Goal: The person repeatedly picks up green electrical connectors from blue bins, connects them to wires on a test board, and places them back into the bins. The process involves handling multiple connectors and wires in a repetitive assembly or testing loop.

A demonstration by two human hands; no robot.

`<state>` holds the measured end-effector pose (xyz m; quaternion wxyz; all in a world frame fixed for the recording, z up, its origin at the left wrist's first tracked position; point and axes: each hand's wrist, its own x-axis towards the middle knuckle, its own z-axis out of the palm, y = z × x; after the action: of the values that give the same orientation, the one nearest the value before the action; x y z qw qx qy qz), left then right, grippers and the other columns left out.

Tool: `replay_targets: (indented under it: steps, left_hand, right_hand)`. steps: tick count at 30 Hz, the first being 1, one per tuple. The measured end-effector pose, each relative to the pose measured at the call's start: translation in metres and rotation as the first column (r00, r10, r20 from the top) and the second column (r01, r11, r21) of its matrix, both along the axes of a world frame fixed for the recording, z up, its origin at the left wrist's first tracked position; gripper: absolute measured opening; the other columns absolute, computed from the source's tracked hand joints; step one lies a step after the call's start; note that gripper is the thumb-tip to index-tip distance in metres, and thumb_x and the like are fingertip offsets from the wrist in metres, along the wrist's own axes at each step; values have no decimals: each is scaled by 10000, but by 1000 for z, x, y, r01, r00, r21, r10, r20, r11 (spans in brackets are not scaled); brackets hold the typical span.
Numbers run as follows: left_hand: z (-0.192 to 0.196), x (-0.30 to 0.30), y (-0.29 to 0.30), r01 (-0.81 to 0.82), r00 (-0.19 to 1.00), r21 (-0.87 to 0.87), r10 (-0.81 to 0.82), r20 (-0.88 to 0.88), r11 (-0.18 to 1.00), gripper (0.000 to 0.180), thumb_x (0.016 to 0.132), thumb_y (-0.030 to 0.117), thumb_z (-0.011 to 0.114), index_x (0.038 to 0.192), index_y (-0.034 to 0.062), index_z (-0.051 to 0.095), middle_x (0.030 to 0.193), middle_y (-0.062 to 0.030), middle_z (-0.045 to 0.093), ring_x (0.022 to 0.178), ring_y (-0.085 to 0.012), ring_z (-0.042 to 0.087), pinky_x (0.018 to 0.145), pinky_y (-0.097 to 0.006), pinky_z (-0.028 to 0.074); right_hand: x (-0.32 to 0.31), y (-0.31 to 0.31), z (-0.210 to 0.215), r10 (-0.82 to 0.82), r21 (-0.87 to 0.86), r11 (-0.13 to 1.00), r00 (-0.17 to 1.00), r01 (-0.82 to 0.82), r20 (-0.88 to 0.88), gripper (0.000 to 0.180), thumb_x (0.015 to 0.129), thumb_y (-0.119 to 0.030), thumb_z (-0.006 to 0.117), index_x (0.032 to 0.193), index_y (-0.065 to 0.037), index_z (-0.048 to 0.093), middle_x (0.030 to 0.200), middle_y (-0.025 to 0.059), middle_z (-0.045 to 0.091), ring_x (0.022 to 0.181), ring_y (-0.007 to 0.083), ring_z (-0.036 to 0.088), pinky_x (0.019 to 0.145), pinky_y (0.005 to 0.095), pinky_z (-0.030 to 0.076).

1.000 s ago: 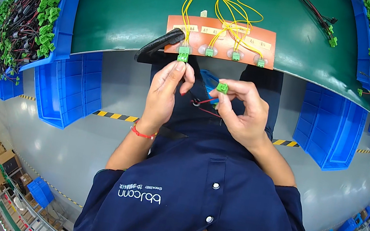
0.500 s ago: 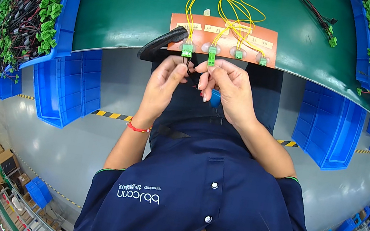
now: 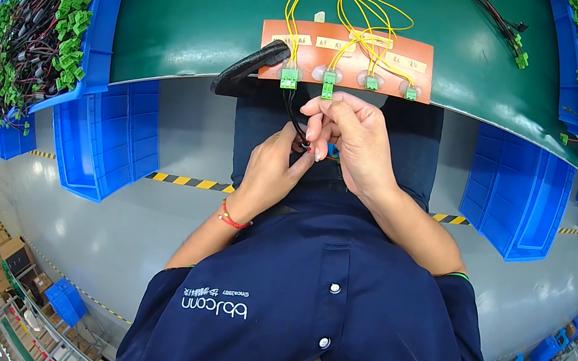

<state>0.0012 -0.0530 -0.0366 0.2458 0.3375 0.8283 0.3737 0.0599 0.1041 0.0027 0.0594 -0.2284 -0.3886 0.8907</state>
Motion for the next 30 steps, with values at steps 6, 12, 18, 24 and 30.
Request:
replay_targets:
  steps: [6, 12, 18, 24, 30]
  left_hand:
    - [22, -10, 10, 76, 995, -128, -66, 77, 989, 259, 890, 140, 710, 1037, -50, 613, 850, -190, 703, 776, -306, 714, 702, -383, 546]
    - [-4, -7, 7, 4, 784, 165, -106, 612, 986, 220, 951, 188, 677, 1061, -2, 670, 938, -88, 715, 836, -152, 673, 767, -298, 521]
    - [3, 2, 18, -158, 536, 288, -163, 828, 944, 180, 989, 129, 620, 1125, 15, 651, 1122, -115, 687, 1081, -186, 649, 937, -315, 507]
    - [9, 5, 24, -258, 388, 290, -176, 905, 922, 175, 964, 102, 641, 1112, 10, 659, 1104, -124, 697, 1078, -198, 661, 945, -330, 519]
    - [11, 9, 12, -301, 232, 211, -143, 962, 930, 172, 949, 92, 651, 1093, 0, 672, 1041, -114, 706, 1023, -212, 677, 938, -334, 526]
  right_hand:
    - [-4, -1, -7, -39, -27, 999, 997, 37, -60, 261, 1007, -159, 514, 984, 39, 682, 749, 60, 643, 532, 80, 561, 529, 216, 470]
    - [10, 34, -12, 143, 205, 966, 986, -157, 83, 357, 1006, -314, 595, 1056, 27, 688, 911, 66, 689, 660, 84, 625, 592, 240, 518]
    - [97, 68, -6, 588, 343, 664, 747, -664, 309, 348, 1018, -301, 581, 921, -5, 736, 817, 45, 711, 649, 93, 636, 600, 246, 513]
    - [111, 45, -34, -26, 48, 999, 995, 22, 92, 384, 1033, -258, 548, 1295, 21, 570, 1117, 94, 664, 766, 128, 651, 734, 275, 543]
    - [96, 50, -29, -201, 87, 974, 974, 210, -107, 390, 1015, -230, 554, 1293, 44, 572, 1033, 96, 653, 816, 127, 613, 824, 291, 516]
